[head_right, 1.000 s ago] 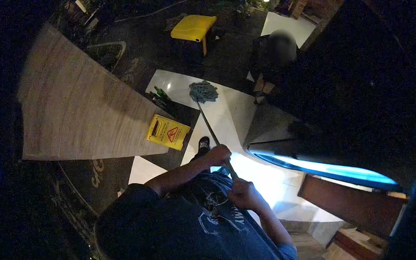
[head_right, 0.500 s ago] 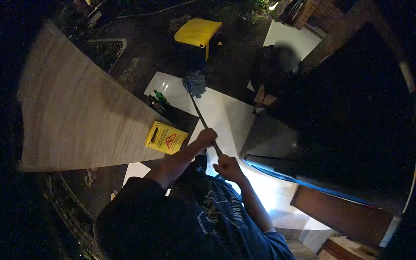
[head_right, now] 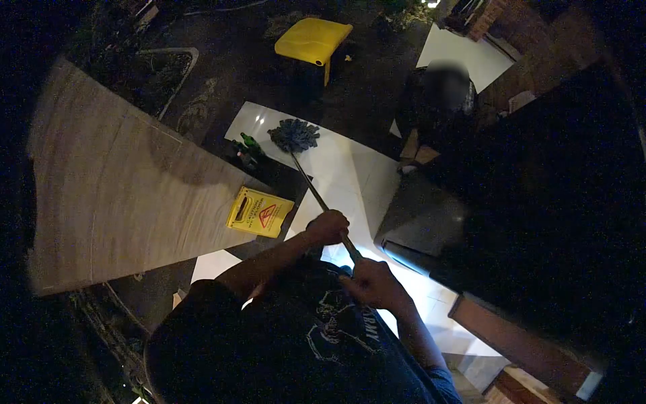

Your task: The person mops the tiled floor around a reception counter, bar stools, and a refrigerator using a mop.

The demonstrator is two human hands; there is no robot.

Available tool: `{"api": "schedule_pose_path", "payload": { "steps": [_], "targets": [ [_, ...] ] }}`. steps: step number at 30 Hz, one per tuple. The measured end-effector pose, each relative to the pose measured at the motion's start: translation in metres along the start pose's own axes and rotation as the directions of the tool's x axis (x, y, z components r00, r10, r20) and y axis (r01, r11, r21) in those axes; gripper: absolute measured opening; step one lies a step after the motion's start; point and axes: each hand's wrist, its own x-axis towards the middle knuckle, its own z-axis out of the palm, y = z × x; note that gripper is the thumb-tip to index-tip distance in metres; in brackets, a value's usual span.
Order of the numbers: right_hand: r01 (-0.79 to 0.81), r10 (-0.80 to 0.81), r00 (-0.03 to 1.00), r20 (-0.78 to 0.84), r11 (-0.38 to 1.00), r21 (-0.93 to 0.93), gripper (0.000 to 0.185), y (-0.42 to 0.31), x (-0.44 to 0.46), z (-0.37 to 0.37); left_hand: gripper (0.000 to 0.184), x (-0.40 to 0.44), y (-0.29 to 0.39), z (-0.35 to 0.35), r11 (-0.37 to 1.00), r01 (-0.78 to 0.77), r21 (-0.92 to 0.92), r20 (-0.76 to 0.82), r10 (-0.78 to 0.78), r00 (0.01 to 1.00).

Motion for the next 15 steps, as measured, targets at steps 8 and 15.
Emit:
{"api": "schedule_pose_path", "payload": {
  "steps": [8,15],
  "targets": [
    [0.129,-0.111,0.947,-0.3,0.991,0.04,0.039,0.049,0.143,0.045,0.013,0.029,-0.166,-0.001,0.987,0.065,0.147,-0.016,-0.063,0.998],
    [-0.002,0.025,0.989,-0.149,0.988,0.153,0.044,0.074,0.144,0.069,0.019,0.007,-0.174,0.025,0.978,0.196,0.078,-0.257,-0.17,0.951]
  ]
}}
